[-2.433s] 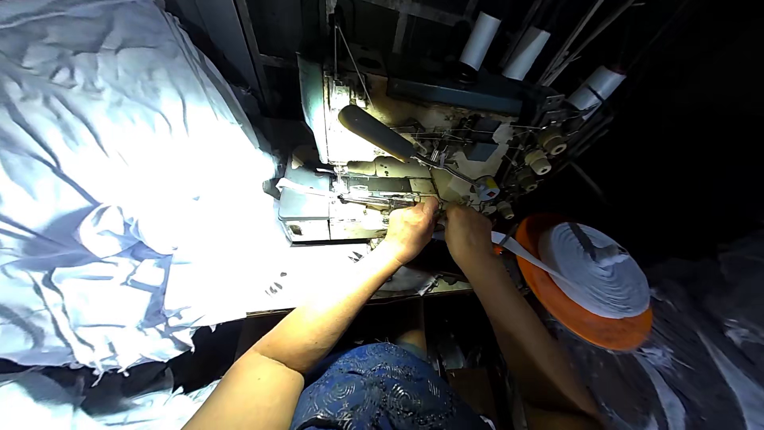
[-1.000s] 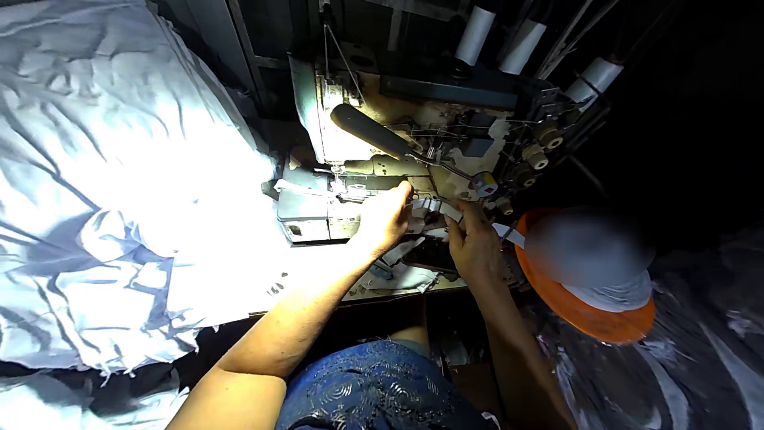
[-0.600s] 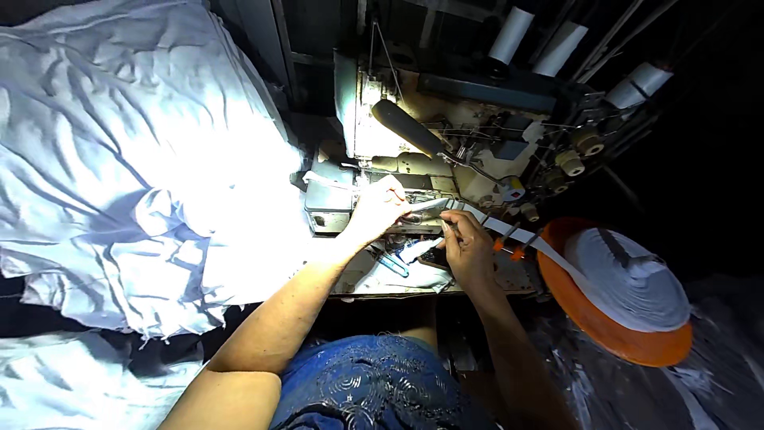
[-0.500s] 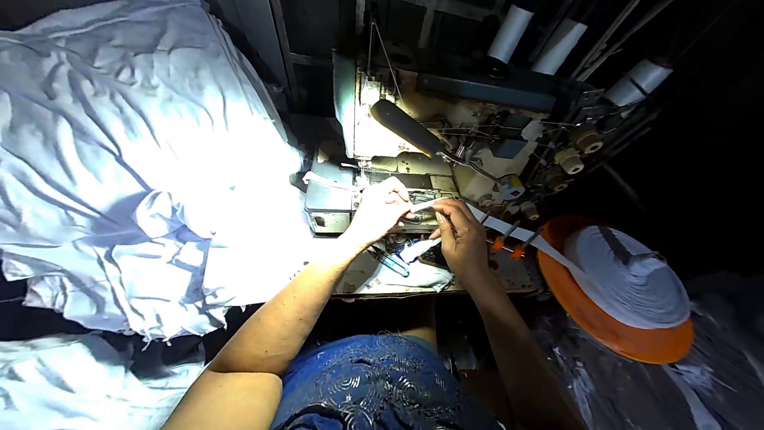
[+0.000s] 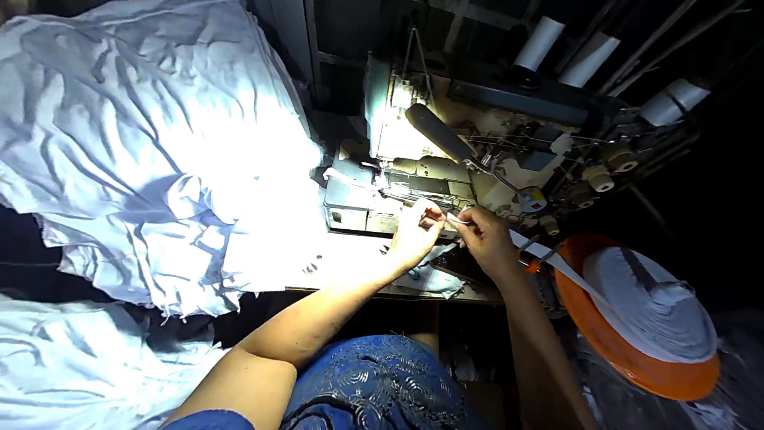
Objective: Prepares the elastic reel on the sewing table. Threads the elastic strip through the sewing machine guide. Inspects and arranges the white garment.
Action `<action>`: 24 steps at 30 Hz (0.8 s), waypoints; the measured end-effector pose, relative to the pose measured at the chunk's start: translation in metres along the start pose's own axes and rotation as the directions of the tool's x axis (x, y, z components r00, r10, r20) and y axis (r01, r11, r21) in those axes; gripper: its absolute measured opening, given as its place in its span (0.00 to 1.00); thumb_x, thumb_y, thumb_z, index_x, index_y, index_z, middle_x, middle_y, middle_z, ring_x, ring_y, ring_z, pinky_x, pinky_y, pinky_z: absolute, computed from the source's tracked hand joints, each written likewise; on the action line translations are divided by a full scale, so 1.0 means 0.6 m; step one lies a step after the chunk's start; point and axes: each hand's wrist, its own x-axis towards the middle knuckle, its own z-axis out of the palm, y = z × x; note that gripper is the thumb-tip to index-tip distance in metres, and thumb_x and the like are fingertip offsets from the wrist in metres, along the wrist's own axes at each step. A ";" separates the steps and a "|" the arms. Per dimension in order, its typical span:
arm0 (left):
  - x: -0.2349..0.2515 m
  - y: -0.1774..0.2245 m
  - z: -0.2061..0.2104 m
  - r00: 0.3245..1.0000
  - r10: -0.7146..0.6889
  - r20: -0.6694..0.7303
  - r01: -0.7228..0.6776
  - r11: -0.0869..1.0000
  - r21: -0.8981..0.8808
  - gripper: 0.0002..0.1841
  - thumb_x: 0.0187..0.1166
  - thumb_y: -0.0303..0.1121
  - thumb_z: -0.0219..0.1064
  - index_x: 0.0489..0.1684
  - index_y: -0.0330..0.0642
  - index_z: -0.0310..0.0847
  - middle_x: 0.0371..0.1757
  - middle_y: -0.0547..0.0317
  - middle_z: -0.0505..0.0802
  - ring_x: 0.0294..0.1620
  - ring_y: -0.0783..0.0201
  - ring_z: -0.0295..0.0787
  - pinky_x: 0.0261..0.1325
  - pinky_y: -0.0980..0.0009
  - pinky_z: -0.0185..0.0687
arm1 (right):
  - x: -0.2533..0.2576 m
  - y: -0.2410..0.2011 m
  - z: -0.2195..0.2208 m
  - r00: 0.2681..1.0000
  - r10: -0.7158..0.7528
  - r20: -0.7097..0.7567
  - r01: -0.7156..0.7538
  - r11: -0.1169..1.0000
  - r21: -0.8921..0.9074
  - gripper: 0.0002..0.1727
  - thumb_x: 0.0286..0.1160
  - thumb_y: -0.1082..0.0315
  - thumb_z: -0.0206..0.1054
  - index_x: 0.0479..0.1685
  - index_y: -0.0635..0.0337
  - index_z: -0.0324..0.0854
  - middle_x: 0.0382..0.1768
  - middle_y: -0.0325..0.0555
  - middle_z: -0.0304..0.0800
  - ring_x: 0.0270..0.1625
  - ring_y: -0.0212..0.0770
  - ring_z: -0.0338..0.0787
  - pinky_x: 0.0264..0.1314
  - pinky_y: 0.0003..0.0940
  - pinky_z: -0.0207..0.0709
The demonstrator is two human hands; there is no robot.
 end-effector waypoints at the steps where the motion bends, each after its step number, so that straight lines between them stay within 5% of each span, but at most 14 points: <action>1: -0.002 -0.002 0.008 0.994 -0.111 0.019 0.113 0.989 -0.096 0.12 0.78 0.20 0.66 0.57 0.30 0.78 0.49 0.50 0.92 0.42 0.68 0.92 0.47 0.71 0.90 | -0.002 0.001 -0.001 0.999 0.034 -0.034 -0.034 0.999 -0.004 0.08 0.78 0.70 0.69 0.43 0.68 0.86 0.32 0.51 0.89 0.27 0.40 0.87 0.36 0.38 0.86; 5: 0.008 0.006 0.024 0.905 -0.386 0.177 0.424 0.847 -0.321 0.15 0.86 0.23 0.60 0.69 0.29 0.75 0.53 0.50 0.92 0.40 0.68 0.93 0.40 0.73 0.89 | 0.001 -0.004 0.000 0.987 0.124 -0.100 -0.123 0.992 0.012 0.09 0.78 0.68 0.71 0.42 0.68 0.87 0.26 0.48 0.88 0.24 0.35 0.85 0.34 0.33 0.83; 10: 0.023 0.009 0.045 0.796 -0.555 0.240 0.581 0.590 -0.561 0.10 0.90 0.31 0.57 0.58 0.34 0.79 0.37 0.56 0.92 0.26 0.72 0.88 0.27 0.80 0.81 | 0.009 -0.025 -0.007 0.981 0.195 -0.011 -0.195 0.981 -0.019 0.12 0.88 0.68 0.61 0.47 0.69 0.86 0.27 0.47 0.90 0.28 0.37 0.88 0.40 0.36 0.84; 17: 0.018 0.007 0.065 0.742 -0.624 0.246 0.604 0.463 -0.648 0.08 0.91 0.31 0.57 0.53 0.39 0.80 0.36 0.57 0.91 0.27 0.72 0.87 0.25 0.81 0.79 | 0.016 -0.049 -0.008 0.969 0.246 -0.008 -0.241 0.938 -0.248 0.11 0.85 0.73 0.61 0.48 0.71 0.87 0.36 0.61 0.92 0.41 0.59 0.93 0.49 0.59 0.83; 24: 0.022 0.006 0.076 0.663 -0.709 0.240 0.616 0.334 -0.714 0.10 0.90 0.36 0.58 0.57 0.41 0.80 0.34 0.59 0.90 0.28 0.71 0.87 0.29 0.78 0.80 | 0.036 -0.078 -0.004 0.926 0.375 0.037 -0.330 0.856 -0.397 0.12 0.86 0.70 0.61 0.46 0.68 0.88 0.38 0.62 0.92 0.48 0.62 0.92 0.52 0.61 0.80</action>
